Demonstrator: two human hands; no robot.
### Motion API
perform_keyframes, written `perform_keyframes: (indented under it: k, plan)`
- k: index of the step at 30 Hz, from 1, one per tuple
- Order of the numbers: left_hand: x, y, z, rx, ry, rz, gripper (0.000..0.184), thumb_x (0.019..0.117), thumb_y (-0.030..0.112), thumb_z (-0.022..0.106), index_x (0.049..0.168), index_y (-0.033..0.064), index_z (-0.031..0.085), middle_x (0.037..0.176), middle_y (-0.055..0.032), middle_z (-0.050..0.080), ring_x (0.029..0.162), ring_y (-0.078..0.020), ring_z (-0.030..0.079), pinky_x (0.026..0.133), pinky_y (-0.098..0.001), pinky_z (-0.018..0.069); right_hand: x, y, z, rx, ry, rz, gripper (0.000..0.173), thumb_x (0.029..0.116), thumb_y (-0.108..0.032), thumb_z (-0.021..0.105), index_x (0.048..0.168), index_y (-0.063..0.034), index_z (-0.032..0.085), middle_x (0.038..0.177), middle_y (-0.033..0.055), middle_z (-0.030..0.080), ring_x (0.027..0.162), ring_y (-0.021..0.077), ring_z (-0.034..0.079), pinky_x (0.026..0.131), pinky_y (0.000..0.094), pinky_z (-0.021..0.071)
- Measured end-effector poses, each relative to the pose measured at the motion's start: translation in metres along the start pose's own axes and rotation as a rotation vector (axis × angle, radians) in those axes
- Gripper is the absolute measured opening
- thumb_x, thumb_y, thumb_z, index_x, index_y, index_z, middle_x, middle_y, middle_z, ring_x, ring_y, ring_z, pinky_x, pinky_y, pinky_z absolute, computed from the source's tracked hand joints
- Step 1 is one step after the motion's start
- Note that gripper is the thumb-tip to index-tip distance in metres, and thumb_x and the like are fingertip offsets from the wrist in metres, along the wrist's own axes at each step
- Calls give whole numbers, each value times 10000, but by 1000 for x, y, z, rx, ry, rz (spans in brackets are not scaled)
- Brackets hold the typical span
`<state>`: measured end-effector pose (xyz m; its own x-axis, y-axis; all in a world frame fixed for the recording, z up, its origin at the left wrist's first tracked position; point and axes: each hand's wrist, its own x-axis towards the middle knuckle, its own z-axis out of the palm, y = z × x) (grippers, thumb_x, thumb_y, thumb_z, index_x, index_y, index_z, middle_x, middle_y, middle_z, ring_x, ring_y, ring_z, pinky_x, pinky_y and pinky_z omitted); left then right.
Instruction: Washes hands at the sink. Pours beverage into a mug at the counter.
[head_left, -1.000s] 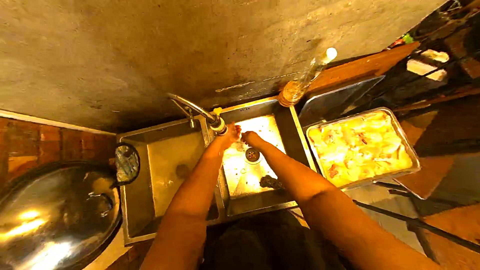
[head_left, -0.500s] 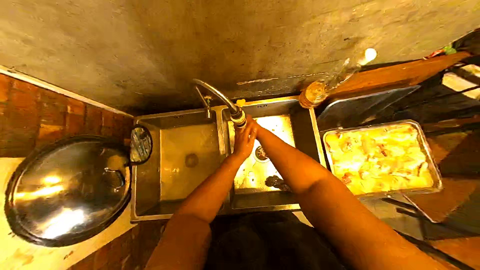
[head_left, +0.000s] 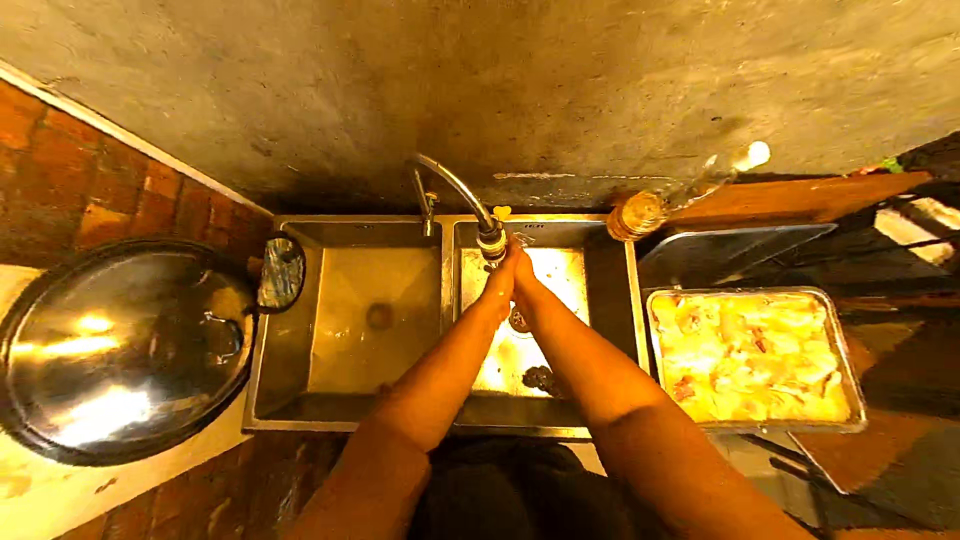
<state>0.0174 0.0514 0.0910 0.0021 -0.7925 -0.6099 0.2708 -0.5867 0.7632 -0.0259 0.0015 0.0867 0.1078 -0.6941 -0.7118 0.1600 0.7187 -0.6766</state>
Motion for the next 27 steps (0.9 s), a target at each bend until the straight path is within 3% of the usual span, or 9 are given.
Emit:
perform_keyframes:
  k: [2, 4, 6, 8, 10, 15, 18, 21, 27]
  plan:
    - [1, -22, -12, 27, -190, 75, 599, 1101, 359, 416, 1631, 142, 242, 1657, -108, 304, 1489, -248, 349, 1205, -486, 313, 45, 27, -27, 75, -45, -113, 640, 1137, -440, 167, 1289, 9, 598, 1147, 134, 681, 991, 207, 647, 835, 428, 537]
    - [-4, -25, -35, -32, -237, 94, 500, 1107, 253, 391, 1576, 84, 361, 1598, -100, 413, 1423, -226, 455, 1157, -439, 407, 63, 37, -39, 171, -100, -78, 559, 1127, -465, 249, 1151, -61, 634, 932, 19, 687, 782, 94, 648, 717, 297, 562]
    - [6, -23, -69, -160, -80, 75, 441, 1123, 298, 346, 1441, 40, 509, 1380, -119, 619, 1200, -218, 633, 1008, -398, 526, 69, 46, -45, 346, -189, 35, 433, 1120, -417, 349, 1245, -74, 582, 1004, 22, 677, 820, 95, 655, 749, 279, 568]
    - [35, -20, -106, -259, 128, 50, 457, 1121, 380, 351, 1442, 77, 469, 1248, -71, 630, 991, -135, 644, 856, -298, 537, 61, 52, -42, 565, -254, 124, 352, 1124, -337, 383, 1334, -78, 497, 1098, 56, 652, 908, 123, 684, 821, 271, 596]
    - [66, -16, -136, -339, 284, 27, 497, 1104, 468, 359, 1371, 74, 501, 1117, -49, 655, 803, -86, 634, 691, -236, 538, 46, 53, -35, 699, -264, 172, 324, 1125, -318, 386, 1332, -89, 485, 1111, 83, 662, 938, 155, 702, 842, 278, 605]
    - [106, 4, -150, -477, 301, -65, 599, 1110, 514, 225, 1386, 46, 477, 1120, -63, 631, 784, -72, 592, 678, -206, 493, 30, 54, -29, 732, -295, 162, 340, 1133, -322, 340, 1334, -87, 480, 1135, 79, 673, 987, 153, 706, 886, 276, 592]
    - [122, 5, -150, -648, 292, -100, 489, 1112, 477, 264, 1167, 76, 539, 891, -24, 607, 601, -46, 545, 521, -165, 466, 29, 50, -28, 817, -319, 145, 322, 1126, -304, 355, 1305, -79, 500, 1147, 100, 662, 1015, 176, 696, 911, 298, 587]
    - [126, 8, -154, -804, 249, -133, 416, 1105, 434, 300, 1068, 95, 539, 705, 14, 552, 500, -32, 514, 461, -147, 456, 30, 46, -29, 868, -367, 110, 305, 1128, -278, 347, 1304, -78, 497, 1166, 103, 647, 1046, 179, 678, 945, 296, 571]
    - [126, 17, -155, -887, 309, -102, 173, 1100, 267, 386, 1123, 125, 482, 845, -17, 546, 609, -48, 559, 552, -145, 506, 24, 39, -30, 838, -344, 100, 298, 1126, -251, 387, 1339, -71, 493, 1220, 102, 638, 1086, 188, 668, 957, 313, 569]
